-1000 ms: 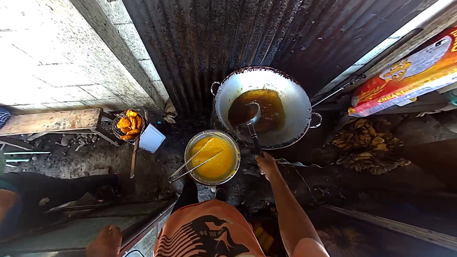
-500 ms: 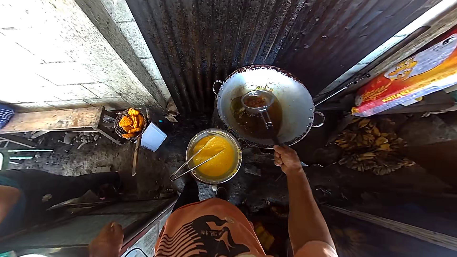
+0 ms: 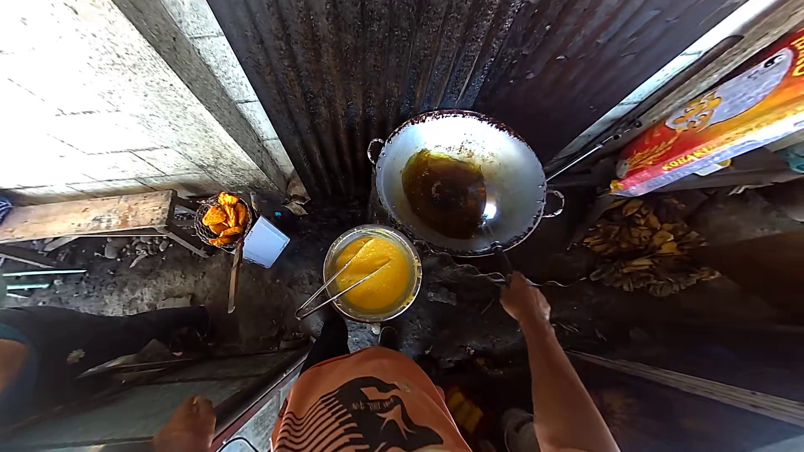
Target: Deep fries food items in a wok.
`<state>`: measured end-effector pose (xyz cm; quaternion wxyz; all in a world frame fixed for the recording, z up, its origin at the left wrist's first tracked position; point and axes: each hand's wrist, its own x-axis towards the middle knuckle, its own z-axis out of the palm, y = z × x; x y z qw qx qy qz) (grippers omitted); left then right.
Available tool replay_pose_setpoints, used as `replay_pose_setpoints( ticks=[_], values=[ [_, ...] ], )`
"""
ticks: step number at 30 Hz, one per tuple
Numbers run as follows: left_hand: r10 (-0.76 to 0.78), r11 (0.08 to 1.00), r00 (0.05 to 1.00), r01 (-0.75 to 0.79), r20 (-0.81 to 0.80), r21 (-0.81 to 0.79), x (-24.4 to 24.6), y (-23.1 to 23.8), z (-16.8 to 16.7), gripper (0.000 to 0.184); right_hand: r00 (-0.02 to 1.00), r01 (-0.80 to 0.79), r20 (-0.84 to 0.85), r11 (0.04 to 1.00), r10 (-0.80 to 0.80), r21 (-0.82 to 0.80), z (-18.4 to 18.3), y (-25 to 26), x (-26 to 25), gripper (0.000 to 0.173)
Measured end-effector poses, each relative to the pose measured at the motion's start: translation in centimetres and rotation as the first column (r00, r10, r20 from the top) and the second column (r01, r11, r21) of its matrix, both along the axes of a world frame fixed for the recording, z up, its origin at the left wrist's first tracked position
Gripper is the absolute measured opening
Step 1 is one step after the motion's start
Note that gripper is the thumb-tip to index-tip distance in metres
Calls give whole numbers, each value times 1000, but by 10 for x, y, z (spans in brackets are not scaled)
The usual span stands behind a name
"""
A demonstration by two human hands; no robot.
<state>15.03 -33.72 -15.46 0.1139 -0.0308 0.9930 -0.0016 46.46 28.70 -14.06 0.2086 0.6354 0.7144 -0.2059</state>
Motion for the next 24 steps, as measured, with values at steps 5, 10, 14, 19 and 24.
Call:
replay_pose_setpoints(
  ticks=[5, 10, 14, 19, 24],
  values=[
    [-2, 1000, 1000, 2, -30, 9, -1, -2, -2, 38, 936, 98, -325, 986, -138, -137, -24, -34, -43, 45],
    [-9, 1000, 1000, 9, -30, 23, -1, -2, 0, 38, 766, 182, -557, 939, -321, -290, -48, -44, -91, 36],
    [-1, 1000, 999, 2, -39, 27, -1, -3, -3, 37, 464, 246, -643, 786, -609, -567, -36, -42, -132, 17],
    [16, 999, 999, -15, -50, 28, -1, -6, -8, 36, 232, 216, -650, 690, -723, -691, -38, -10, -148, 11],
    [16, 1000, 999, -16, -28, 21, 0, -1, -2, 37, 136, 233, -654, 666, -744, -709, -28, 12, -125, 8]
  ],
)
